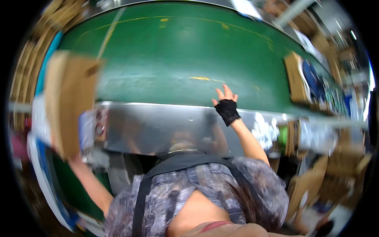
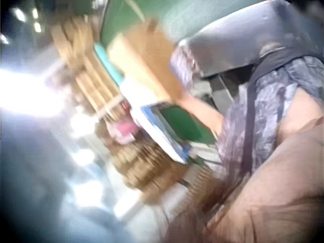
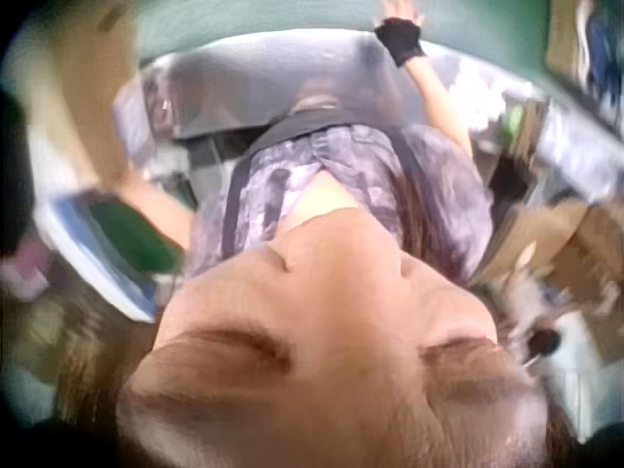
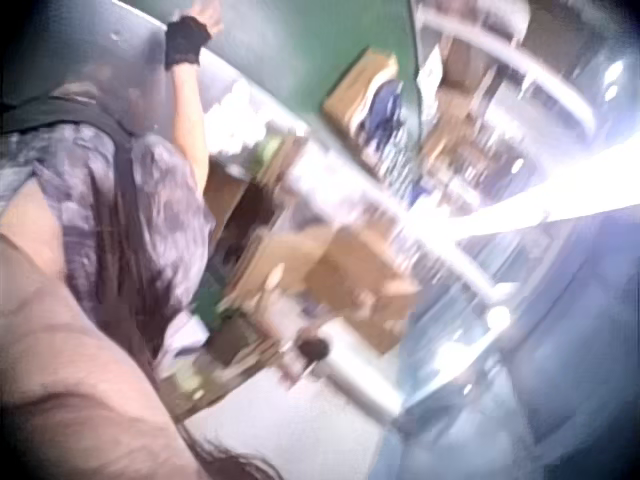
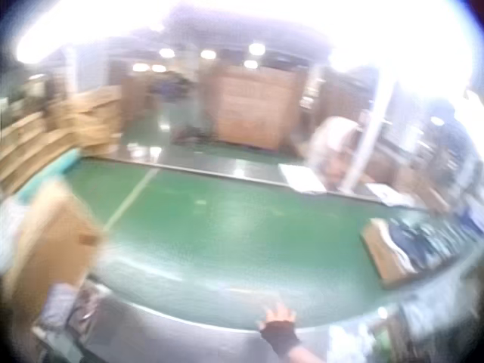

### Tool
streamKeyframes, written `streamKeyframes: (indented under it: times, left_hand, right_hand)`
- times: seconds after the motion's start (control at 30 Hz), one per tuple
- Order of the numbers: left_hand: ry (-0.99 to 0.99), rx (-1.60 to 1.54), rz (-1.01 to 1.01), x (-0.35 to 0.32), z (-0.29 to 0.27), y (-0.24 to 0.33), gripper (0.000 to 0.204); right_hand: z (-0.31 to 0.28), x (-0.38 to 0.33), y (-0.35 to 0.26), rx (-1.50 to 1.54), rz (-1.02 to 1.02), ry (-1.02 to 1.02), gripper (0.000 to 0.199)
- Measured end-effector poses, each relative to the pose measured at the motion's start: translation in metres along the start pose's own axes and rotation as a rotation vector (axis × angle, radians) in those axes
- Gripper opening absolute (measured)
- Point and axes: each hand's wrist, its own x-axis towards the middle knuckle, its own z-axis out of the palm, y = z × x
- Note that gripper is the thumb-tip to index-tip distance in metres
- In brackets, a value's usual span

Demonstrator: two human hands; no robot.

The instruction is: The person places pairs of shoes into cardboard boxes, wraps them in tissue paper, and closes the boxes. The person handles multiple pairs of shoes and boxes, placing them on a conveyor belt.

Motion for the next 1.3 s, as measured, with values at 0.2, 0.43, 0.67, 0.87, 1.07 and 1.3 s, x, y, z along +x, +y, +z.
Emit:
streamKeyframes:
  times: [0.2,0.43,0.67,0.87,1.07,1.3]
  left_hand:
    - [0.569,-1.123,-1.14,-0.044,-0.096,-0.087,0.059]
    - [0.65,-1.235,-1.322,-0.072,-0.066,-0.075,0.076]
    - [0.368,-1.143,-1.276,-0.041,0.082,0.069,0.071]
    - [0.248,-1.036,-1.357,-0.05,0.121,0.1,0.057]
    - [0.296,-0.848,-1.448,-0.078,0.09,0.119,0.053]
    - [0.052,-0.851,-1.462,-0.08,0.105,0.106,0.049]
  right_hand:
    - [-0.009,-0.084,0.117,-0.263,0.49,-0.123,0.058]
    - [-0.03,-0.136,0.181,-0.292,0.607,-0.305,0.045]
    - [-0.055,-0.057,0.368,0.473,0.682,0.91,0.013]
    - [-0.04,-0.073,0.608,1.86,0.485,1.305,0.02]
    - [-0.05,-0.014,0.583,1.677,0.847,1.817,0.028]
    - [-0.052,0.0,0.533,1.478,1.167,1.336,0.042]
